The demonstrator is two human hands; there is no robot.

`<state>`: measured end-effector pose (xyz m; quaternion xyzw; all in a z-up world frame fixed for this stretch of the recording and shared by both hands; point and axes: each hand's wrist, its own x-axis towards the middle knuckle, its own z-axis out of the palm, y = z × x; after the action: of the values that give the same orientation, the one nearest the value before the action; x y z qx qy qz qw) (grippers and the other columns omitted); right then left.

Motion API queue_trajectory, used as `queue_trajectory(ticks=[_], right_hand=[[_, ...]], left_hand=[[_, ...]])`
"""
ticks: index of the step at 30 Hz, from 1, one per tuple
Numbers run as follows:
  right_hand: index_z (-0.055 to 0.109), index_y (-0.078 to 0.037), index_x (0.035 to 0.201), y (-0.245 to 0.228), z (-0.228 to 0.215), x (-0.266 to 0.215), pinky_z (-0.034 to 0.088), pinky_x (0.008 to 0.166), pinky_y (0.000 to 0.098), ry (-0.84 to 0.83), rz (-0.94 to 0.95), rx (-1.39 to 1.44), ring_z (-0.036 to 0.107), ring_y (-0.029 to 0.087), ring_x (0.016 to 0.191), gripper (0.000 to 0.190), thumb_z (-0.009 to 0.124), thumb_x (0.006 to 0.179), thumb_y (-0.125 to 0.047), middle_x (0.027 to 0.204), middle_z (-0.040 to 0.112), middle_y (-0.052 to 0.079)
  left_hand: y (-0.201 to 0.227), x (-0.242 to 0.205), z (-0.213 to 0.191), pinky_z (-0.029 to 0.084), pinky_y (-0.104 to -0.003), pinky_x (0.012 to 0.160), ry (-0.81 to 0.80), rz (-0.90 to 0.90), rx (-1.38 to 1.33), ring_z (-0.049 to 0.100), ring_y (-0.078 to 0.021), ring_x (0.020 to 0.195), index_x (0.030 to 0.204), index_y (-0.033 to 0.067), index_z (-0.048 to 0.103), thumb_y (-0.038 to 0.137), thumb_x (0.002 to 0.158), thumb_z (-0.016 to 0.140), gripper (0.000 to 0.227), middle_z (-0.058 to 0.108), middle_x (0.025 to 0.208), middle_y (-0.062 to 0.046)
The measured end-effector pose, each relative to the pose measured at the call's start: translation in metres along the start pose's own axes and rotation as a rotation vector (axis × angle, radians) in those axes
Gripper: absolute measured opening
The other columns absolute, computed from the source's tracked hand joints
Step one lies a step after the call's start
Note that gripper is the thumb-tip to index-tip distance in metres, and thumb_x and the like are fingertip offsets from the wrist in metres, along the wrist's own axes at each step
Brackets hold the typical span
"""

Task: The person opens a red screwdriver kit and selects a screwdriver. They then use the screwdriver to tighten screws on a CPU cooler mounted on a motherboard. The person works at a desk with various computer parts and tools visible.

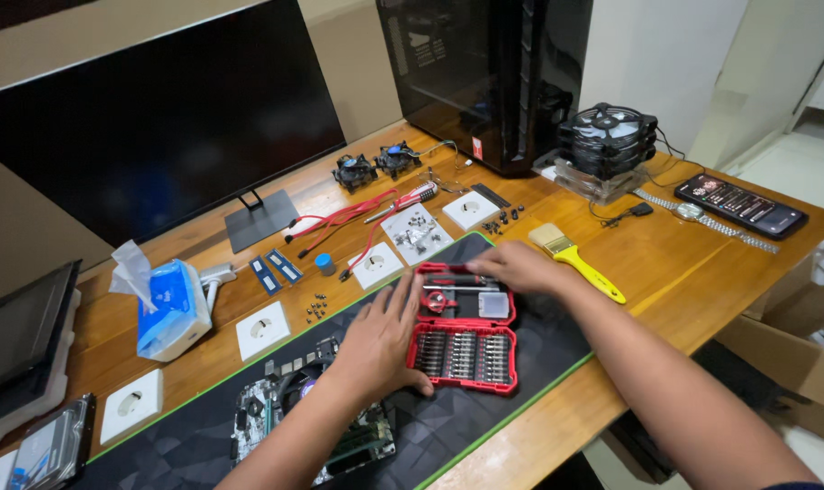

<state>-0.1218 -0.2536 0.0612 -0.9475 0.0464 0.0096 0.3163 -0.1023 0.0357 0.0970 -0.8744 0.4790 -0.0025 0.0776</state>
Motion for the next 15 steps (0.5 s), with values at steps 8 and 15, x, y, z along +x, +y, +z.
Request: queue_trajectory(ticks=[8,15], right_hand=[[0.090,-0.020,0.104,0.070,0.045,0.030,0.050,0.088,0.0397,0.170,-0.037,-0.097,0.071,0.022,0.098,0.024,0.071,0.102,-0.035,0.101,0.081,0.002],[0.077,-0.020,0.077,0.057,0.026,-0.012,0.040,0.066,0.0364,-0.030,0.022,-0.153,0.058,0.015,0.065,0.025,0.079,0.097,-0.035,0.066,0.068,0.000]], left_hand=[[-0.035,0.029,0.059,0.049,-0.053,0.070,-0.073,0.069,-0.229,0.067,-0.0398,0.095,0.119,0.0141,0.060,0.064,0.062,0.096,0.084,0.071,0.104,-0.013],[-0.055,0.047,0.036,0.059,-0.044,0.089,-0.284,0.143,-0.098,0.075,-0.0293,0.106,0.152,0.0196,0.059,0.029,0.065,0.098,0.096,0.080,0.115,-0.009]])
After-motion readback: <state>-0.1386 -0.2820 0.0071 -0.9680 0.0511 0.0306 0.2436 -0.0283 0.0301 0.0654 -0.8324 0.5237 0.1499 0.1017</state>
